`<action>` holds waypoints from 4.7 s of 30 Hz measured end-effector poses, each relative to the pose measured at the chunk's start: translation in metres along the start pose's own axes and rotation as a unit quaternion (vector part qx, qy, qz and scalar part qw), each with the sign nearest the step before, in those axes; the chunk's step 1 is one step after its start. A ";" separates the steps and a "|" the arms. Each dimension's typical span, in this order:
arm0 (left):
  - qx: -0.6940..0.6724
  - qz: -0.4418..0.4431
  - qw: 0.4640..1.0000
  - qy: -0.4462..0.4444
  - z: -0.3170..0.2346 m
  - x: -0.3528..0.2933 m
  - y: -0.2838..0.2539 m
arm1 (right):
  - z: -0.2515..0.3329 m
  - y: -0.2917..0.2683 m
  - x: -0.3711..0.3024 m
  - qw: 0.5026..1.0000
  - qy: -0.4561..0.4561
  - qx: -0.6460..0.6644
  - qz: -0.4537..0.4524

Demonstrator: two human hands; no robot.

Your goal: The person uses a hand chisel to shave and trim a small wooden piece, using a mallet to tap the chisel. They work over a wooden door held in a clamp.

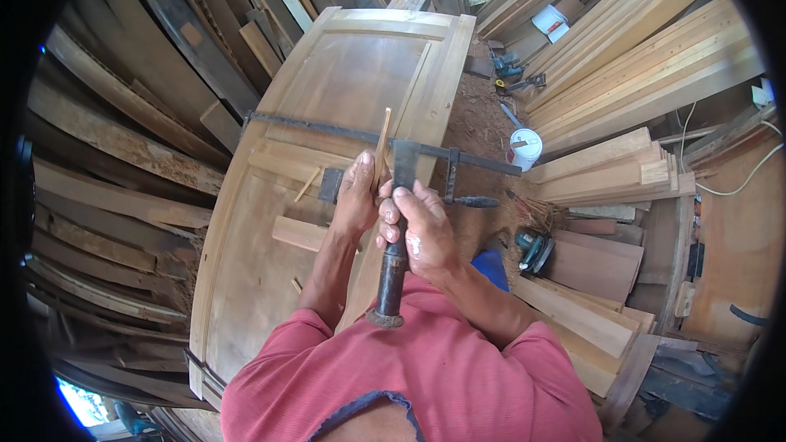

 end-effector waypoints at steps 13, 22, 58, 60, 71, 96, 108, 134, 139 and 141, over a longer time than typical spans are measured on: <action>-0.165 0.060 0.984 -0.013 -0.009 -0.020 0.011 | -0.019 0.017 -0.019 0.994 0.092 -0.044 0.040; 0.033 0.107 0.993 -0.038 0.041 -0.085 -0.028 | 0.037 0.004 -0.044 0.987 -0.130 -0.083 0.046; 0.156 -0.017 0.986 0.061 -0.026 -0.032 0.002 | -0.011 0.012 -0.022 0.990 0.056 -0.123 0.048; 0.159 -0.009 0.985 0.066 -0.024 -0.033 0.004 | -0.008 0.012 -0.023 0.989 0.051 -0.130 0.048; 0.014 0.032 0.981 -0.192 0.057 -0.097 -0.028 | 0.066 -0.021 -0.050 0.962 -0.189 -0.180 -0.084; 0.058 -0.044 0.997 0.004 -0.006 -0.005 0.015 | -0.014 -0.003 -0.006 0.998 0.067 0.015 0.014; 0.269 0.093 0.951 0.119 -0.010 -0.052 0.003 | -0.005 -0.001 -0.030 0.997 0.022 -0.068 0.021; 0.117 0.084 0.987 0.067 0.000 -0.034 0.015 | -0.001 -0.003 -0.029 0.998 0.029 -0.045 0.019; 0.218 0.066 0.973 -0.044 0.056 -0.097 -0.031 | 0.059 -0.014 -0.059 0.989 -0.139 -0.031 0.030; 0.043 0.042 0.996 -0.068 0.068 -0.076 -0.036 | 0.054 -0.022 -0.052 0.995 -0.099 0.007 -0.024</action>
Point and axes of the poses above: each hand's wrist, its own x-axis towards the middle knuckle, its own y-axis out of the palm, z = x × y, the point moved 2 cm from there along x, towards the middle knuckle, and after that the axes turned 3 degrees about -x, right-handed, at the moved point
